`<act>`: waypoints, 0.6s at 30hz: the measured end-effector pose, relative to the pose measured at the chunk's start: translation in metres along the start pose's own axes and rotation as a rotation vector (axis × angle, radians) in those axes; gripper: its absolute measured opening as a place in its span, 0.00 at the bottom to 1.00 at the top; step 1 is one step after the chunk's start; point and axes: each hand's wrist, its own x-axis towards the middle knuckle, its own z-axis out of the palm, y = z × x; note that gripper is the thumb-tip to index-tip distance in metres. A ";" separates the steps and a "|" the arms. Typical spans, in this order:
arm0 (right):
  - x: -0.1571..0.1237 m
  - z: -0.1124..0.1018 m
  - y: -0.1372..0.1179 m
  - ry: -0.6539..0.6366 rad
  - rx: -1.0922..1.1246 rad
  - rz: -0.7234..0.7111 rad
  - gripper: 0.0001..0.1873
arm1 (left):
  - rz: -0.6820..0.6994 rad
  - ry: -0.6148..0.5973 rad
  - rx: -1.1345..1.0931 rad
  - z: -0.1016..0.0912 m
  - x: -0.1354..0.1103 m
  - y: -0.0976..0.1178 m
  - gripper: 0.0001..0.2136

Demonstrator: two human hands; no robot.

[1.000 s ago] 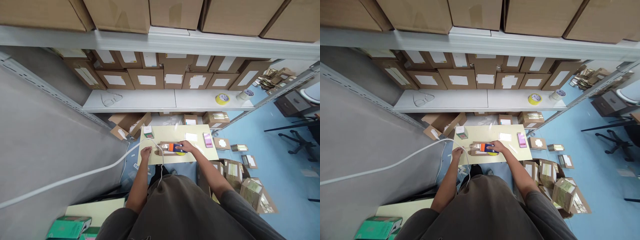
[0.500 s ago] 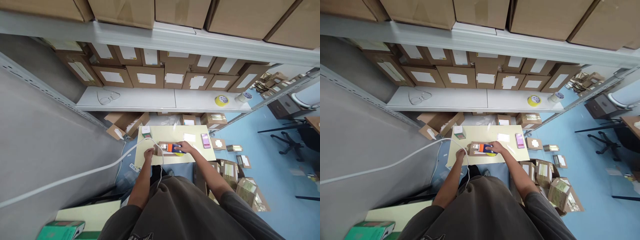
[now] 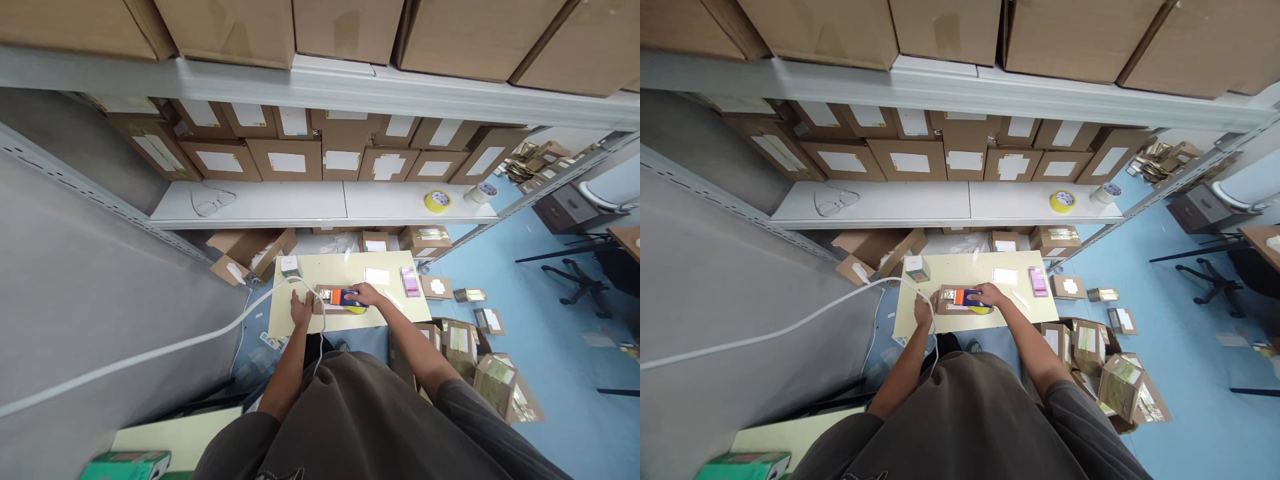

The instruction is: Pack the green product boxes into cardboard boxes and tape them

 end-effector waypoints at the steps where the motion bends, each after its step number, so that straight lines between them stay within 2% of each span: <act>1: 0.000 0.000 -0.001 -0.001 0.002 -0.002 0.30 | 0.086 0.022 0.037 -0.002 -0.004 0.007 0.30; 3: 0.000 0.000 -0.002 0.007 -0.009 -0.006 0.29 | 0.361 -0.055 0.130 0.000 -0.013 0.025 0.32; 5: 0.001 0.001 -0.003 0.023 -0.027 -0.023 0.27 | 0.668 -0.277 0.231 0.010 -0.025 0.046 0.37; 7: 0.000 0.001 -0.003 0.036 -0.028 -0.058 0.24 | 0.827 -0.432 0.335 0.024 -0.034 0.064 0.41; 10: 0.000 -0.001 -0.002 0.042 -0.015 -0.083 0.18 | 0.884 -0.510 0.421 0.041 -0.039 0.082 0.38; 14: -0.004 -0.005 0.003 0.032 0.052 -0.106 0.14 | 0.924 -0.515 0.411 0.046 -0.033 0.089 0.31; 18: -0.011 -0.005 0.011 0.075 0.055 -0.160 0.27 | 0.938 -0.536 0.383 0.042 -0.025 0.090 0.28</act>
